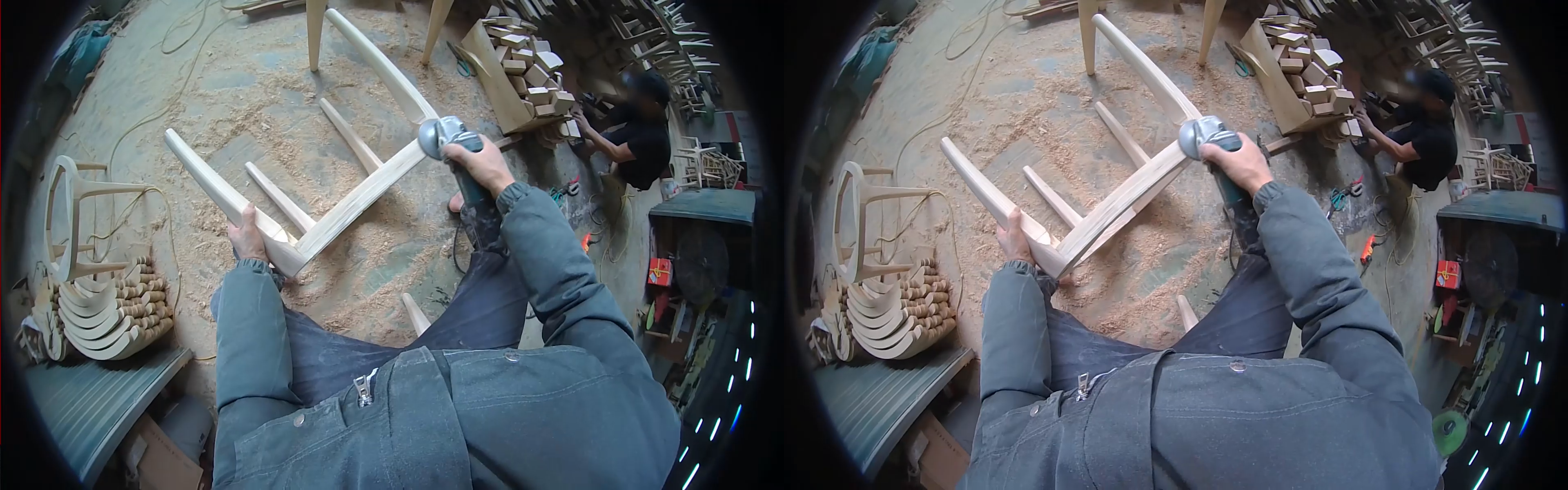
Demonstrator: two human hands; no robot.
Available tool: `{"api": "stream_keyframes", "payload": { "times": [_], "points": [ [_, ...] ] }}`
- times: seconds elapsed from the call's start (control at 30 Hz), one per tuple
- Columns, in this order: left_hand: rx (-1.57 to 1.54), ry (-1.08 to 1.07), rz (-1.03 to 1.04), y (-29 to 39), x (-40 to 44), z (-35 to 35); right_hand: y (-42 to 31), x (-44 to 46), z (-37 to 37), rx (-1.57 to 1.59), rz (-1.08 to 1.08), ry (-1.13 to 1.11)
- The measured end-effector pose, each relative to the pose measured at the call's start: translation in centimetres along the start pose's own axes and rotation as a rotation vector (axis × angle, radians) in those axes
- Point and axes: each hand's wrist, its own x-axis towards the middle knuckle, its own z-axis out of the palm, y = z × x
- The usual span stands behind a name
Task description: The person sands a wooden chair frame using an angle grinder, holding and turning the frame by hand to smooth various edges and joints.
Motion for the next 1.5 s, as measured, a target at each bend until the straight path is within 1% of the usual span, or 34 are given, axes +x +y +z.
{"api": "stream_keyframes", "payload": {
  "times": [0.07,0.1,0.13,0.2,0.23,0.27,0.3,0.33,0.37,0.4,0.47,0.53,0.6,0.63,0.67,0.7,0.73,0.8,0.83,0.9,0.93,0.97,1.0,1.07,1.1,1.13,1.17,1.2,1.27,1.4,1.47,1.5],
  "points": [
    [-0.025,-0.010,0.011,-1.5,0.8,-0.4,-1.3,-0.3,-0.9,-0.031,0.094,0.138],
    [-0.004,-0.007,0.007,-2.0,1.0,-0.7,-2.9,-1.3,-1.4,0.062,0.132,0.080],
    [0.010,0.000,0.008,-1.6,1.4,-0.5,-2.9,-1.6,-1.1,0.070,0.114,0.081],
    [0.009,0.024,0.021,-1.2,1.6,-0.2,-1.7,-3.0,0.0,0.180,0.071,0.050],
    [0.019,0.040,0.017,-1.3,1.1,-0.3,-2.3,-4.3,0.7,0.111,0.011,-0.013],
    [0.032,0.031,0.012,-1.7,0.9,-0.7,-4.7,-6.7,1.2,0.041,-0.021,-0.121],
    [0.017,0.034,0.018,-2.0,1.3,-0.8,-2.4,-6.3,3.3,-0.073,-0.095,-0.198],
    [-0.004,0.037,0.026,-2.0,1.6,-0.5,-5.2,-8.8,4.0,-0.276,-0.176,-0.198],
    [-0.030,0.037,0.014,-1.2,1.0,-0.1,-4.9,-9.0,5.2,-0.210,-0.197,-0.334],
    [-0.031,0.029,0.015,-1.1,1.2,0.1,-5.8,-9.9,5.8,-0.198,-0.173,-0.405],
    [-0.034,0.012,-0.011,-1.6,1.4,-0.5,-7.2,-10.8,6.0,-0.210,-0.116,-0.447],
    [-0.014,0.028,-0.020,-1.2,0.9,-0.5,-4.9,-9.5,5.8,-0.161,-0.154,-0.323],
    [-0.017,0.017,0.028,-0.9,0.6,-0.2,-4.4,-8.2,3.0,-0.116,-0.038,-0.184],
    [-0.024,0.022,0.020,-1.3,0.7,-0.2,-4.3,-7.1,1.3,-0.003,0.058,-0.198],
    [-0.011,0.023,0.024,-1.5,1.0,-0.3,-1.4,-5.0,0.3,-0.052,0.012,-0.075],
    [0.003,0.026,0.030,-1.6,1.1,-0.5,-0.5,-3.7,-0.8,0.128,0.088,-0.117],
    [-0.001,0.035,0.028,-1.1,0.6,-0.5,-0.1,-2.5,-1.7,0.082,0.084,-0.060],
    [-0.010,0.010,-0.013,-0.1,0.0,0.0,-0.2,-1.2,-2.1,0.136,0.089,0.021],
    [-0.016,0.020,-0.010,0.0,-0.2,0.3,-0.6,-1.2,-1.9,0.133,0.073,0.026],
    [0.038,0.027,-0.061,0.2,-0.1,0.0,-1.3,-1.7,-0.5,0.085,0.018,-0.009],
    [0.022,0.022,-0.011,0.0,-0.2,-0.1,-2.5,-2.9,0.4,0.039,-0.023,-0.031],
    [0.028,0.025,0.004,-0.2,-0.2,0.0,-4.0,-4.4,0.9,0.094,0.041,-0.181],
    [0.028,0.029,0.023,-0.6,0.1,0.0,-4.6,-5.3,2.0,0.055,0.047,-0.240],
    [0.014,-0.001,0.002,0.3,-0.3,0.2,-3.9,-6.4,5.2,-0.130,-0.131,-0.249],
    [0.001,0.006,0.021,1.0,-0.9,0.6,-5.5,-8.1,6.5,-0.175,-0.150,-0.269],
    [0.058,0.008,0.008,0.7,-0.3,0.3,-7.4,-10.1,8.0,-0.218,-0.173,-0.288],
    [-0.004,-0.007,0.009,1.0,-0.5,0.4,-8.4,-11.6,9.5,-0.232,-0.162,-0.330],
    [-0.063,-0.021,0.010,1.3,-0.9,0.6,-8.9,-12.7,11.0,-0.272,-0.200,-0.364],
    [-0.100,-0.015,0.060,1.2,-1.1,0.6,-11.3,-14.8,13.3,-0.361,-0.174,-0.478],
    [-0.039,0.003,0.033,1.5,-1.1,0.4,-12.3,-16.0,15.0,-0.388,-0.216,-0.538],
    [-0.013,0.006,0.011,1.5,-1.3,0.5,-10.8,-14.9,14.4,-0.340,-0.203,-0.432],
    [-0.052,-0.021,0.009,1.0,-0.9,0.4,-9.8,-14.0,13.5,-0.335,-0.219,-0.383]
  ]
}}
